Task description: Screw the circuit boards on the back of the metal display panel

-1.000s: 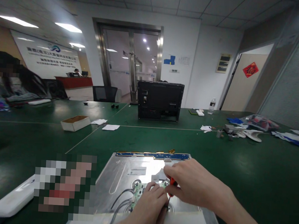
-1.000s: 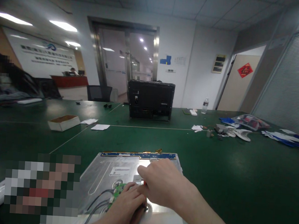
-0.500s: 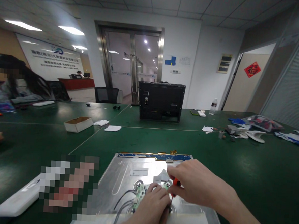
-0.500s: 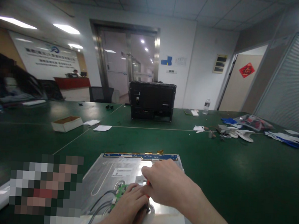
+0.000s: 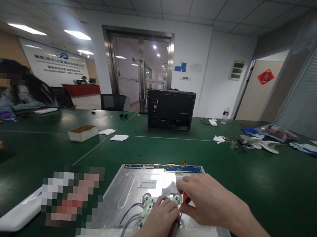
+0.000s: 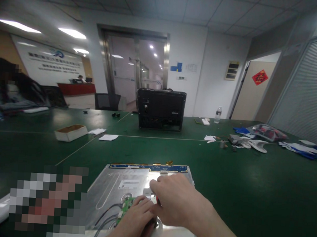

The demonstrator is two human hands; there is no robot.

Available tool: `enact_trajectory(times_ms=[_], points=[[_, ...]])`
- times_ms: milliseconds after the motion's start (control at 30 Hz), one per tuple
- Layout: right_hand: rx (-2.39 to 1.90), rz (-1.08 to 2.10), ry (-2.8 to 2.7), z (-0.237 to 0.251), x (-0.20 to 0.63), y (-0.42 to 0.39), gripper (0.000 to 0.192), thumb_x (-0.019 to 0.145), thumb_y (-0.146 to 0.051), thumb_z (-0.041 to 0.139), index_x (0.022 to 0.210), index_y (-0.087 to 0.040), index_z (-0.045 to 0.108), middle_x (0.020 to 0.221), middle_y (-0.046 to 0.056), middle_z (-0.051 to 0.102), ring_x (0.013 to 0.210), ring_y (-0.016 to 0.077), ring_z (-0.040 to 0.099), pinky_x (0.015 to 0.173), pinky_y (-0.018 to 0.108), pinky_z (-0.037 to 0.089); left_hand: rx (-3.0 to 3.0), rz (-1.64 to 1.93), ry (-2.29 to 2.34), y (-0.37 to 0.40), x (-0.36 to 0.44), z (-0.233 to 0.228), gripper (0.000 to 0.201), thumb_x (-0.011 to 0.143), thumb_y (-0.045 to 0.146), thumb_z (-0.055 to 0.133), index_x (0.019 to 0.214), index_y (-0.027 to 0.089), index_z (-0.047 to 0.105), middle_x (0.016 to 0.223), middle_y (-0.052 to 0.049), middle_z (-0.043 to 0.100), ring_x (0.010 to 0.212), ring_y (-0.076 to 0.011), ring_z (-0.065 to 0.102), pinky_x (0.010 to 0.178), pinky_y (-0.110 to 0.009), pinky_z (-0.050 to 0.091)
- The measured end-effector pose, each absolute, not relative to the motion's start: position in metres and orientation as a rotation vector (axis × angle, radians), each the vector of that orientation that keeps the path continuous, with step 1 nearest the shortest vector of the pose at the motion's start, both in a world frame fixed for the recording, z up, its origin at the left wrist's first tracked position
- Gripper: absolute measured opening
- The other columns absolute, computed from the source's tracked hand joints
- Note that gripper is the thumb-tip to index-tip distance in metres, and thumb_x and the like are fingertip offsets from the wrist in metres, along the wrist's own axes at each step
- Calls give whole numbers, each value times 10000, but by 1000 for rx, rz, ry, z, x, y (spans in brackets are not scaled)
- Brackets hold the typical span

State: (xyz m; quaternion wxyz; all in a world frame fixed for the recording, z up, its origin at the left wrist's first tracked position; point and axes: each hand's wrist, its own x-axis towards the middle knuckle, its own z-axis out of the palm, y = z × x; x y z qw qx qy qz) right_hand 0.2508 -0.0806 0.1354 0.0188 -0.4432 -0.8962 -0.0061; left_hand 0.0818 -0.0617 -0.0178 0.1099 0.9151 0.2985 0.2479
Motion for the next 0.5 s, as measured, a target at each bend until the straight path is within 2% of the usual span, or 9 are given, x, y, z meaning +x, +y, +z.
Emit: enact_trajectory(times_ms=[133,267,333,400,500], points=[[-1258,14,-2827,136,252,-79,166,773,-202,562,937,-194,545,917,46,655,750,190,596,550,273,313,2691,720,880,-62,81,-18,95,747,119,508,799,198,504,880,-40,611,851,-210,529,889,-401,331],[-1408,-28,-2782,136,249,-76,75,815,-245,553,863,-195,582,770,33,667,661,182,601,515,271,267,2690,737,869,-64,80,-16,110,743,107,498,801,200,500,919,-45,611,879,-217,524,893,-407,327],[-1467,-25,-2756,137,248,-75,119,827,-309,558,824,-195,594,720,30,661,637,185,598,508,272,253,2685,746,862,-65,80,-16,105,749,106,492,799,199,498,937,-47,611,889,-218,523,888,-408,328],[-1432,8,-2753,138,249,-76,147,812,-342,576,820,-196,590,751,30,664,655,188,594,514,271,258,2683,741,859,-65,80,-15,91,765,113,487,798,197,499,914,-47,610,871,-215,524,869,-402,337],[-1308,22,-2785,138,253,-77,124,767,-258,592,864,-185,566,860,42,659,709,185,590,532,271,283,2684,718,872,-65,81,-12,81,778,115,483,786,194,499,869,-42,604,832,-206,525,847,-389,349]])
